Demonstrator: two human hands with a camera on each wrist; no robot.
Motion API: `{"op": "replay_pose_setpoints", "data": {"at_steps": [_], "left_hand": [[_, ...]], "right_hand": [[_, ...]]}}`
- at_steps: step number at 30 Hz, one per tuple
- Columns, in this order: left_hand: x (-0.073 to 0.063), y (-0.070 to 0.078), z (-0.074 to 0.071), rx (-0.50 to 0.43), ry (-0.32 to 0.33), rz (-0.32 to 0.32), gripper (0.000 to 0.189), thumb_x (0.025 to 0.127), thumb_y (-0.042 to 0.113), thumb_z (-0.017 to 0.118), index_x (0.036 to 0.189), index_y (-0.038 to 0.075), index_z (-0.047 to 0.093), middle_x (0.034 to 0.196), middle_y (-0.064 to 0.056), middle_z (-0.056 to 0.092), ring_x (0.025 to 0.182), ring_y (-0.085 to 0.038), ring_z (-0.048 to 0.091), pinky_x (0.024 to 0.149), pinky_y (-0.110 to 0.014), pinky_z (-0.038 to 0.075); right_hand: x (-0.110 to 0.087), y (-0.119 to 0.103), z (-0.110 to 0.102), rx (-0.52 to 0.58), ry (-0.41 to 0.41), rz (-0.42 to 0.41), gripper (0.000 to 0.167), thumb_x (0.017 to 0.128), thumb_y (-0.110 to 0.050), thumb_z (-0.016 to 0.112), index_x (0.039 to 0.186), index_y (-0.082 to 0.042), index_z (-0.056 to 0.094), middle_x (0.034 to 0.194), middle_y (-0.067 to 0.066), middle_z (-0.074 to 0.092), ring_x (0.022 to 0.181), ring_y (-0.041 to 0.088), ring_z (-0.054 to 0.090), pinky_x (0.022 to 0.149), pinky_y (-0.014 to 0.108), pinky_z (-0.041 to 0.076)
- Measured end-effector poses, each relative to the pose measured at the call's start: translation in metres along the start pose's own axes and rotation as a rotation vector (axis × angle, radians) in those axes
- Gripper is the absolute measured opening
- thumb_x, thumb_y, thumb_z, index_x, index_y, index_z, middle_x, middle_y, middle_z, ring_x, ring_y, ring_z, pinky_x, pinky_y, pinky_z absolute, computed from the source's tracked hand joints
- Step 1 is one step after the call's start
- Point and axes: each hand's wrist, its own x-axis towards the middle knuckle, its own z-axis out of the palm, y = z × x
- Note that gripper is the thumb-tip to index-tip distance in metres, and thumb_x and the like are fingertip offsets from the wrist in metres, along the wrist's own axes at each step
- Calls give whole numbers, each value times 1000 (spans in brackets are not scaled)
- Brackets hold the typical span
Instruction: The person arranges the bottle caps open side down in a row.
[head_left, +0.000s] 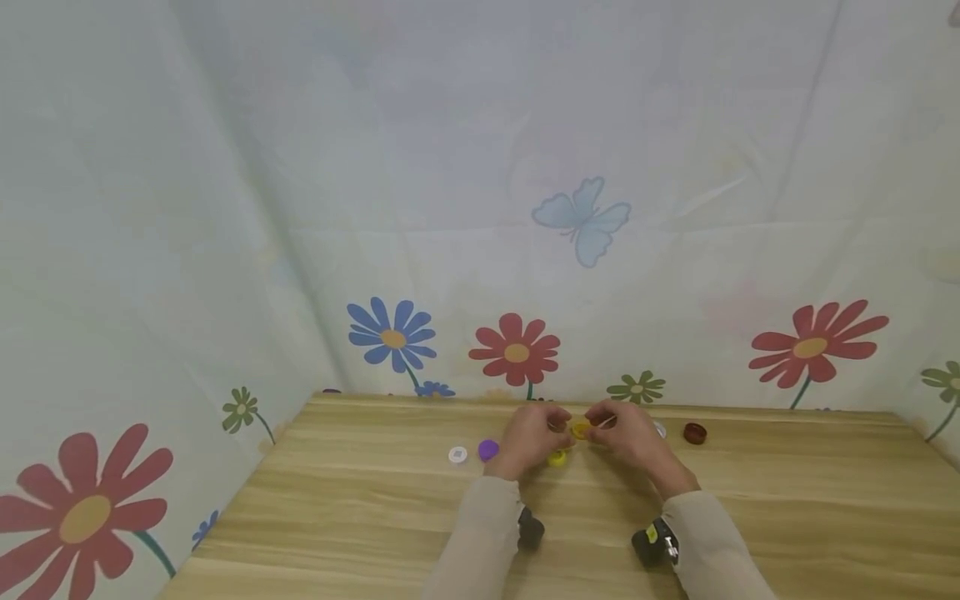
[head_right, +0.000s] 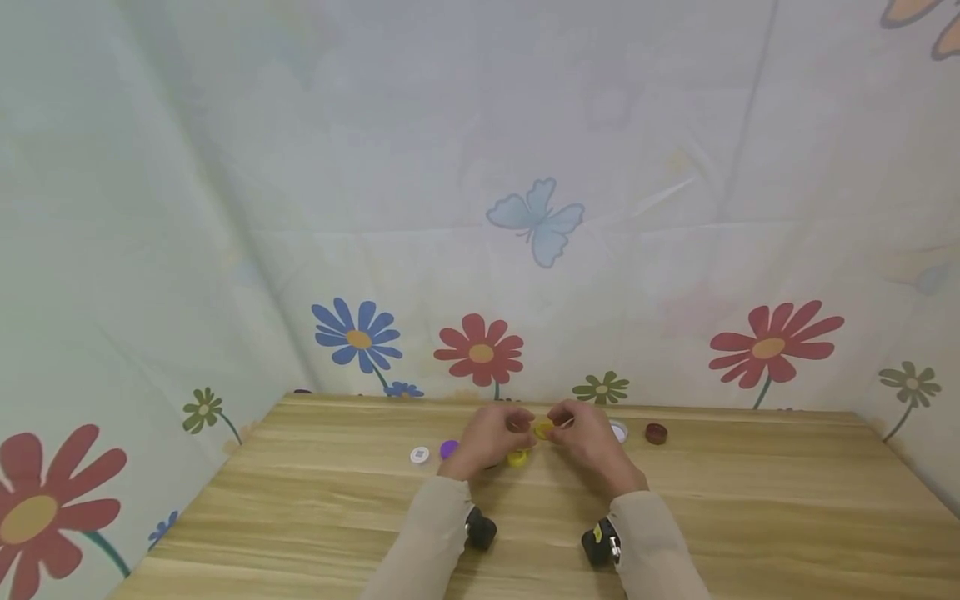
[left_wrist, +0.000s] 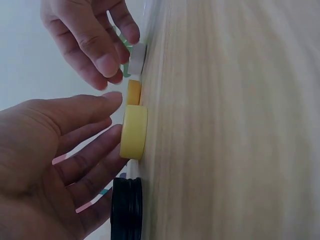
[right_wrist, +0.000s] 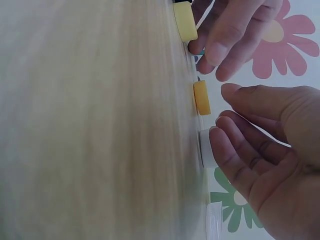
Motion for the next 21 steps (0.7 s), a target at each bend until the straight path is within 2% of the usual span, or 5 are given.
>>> {"op": "replay_pose_setpoints", "data": {"at_steps": [13, 17, 21], "left_hand": [[4, 7, 6, -34, -18, -109, 28, 90, 7, 84, 118, 4, 79, 104, -4, 78, 94, -16, 70, 90, -34, 58], [6, 9, 7, -16, -22, -116, 24, 91, 6, 84, 115, 6, 80, 104, -3, 78, 94, -16, 70, 90, -34, 58], [6, 10, 8, 19, -18, -97, 23, 90, 3, 84, 112, 6, 81, 101, -3, 78, 91, -16, 69, 89, -33, 58]], "right_hand": [[2, 4, 3, -16, 14, -86, 23, 85, 2, 79, 107, 5, 75, 104, 16, 75, 92, 29, 70, 80, 42, 58], [3, 4, 5, -32, 17, -117, 21, 83, 7, 77, 105, 5, 75, 101, 15, 75, 92, 30, 70, 82, 47, 58], [3, 4, 6, -55, 13, -140, 21, 83, 10, 76, 103, 6, 75, 99, 15, 75, 92, 32, 70, 83, 50, 58]]}}
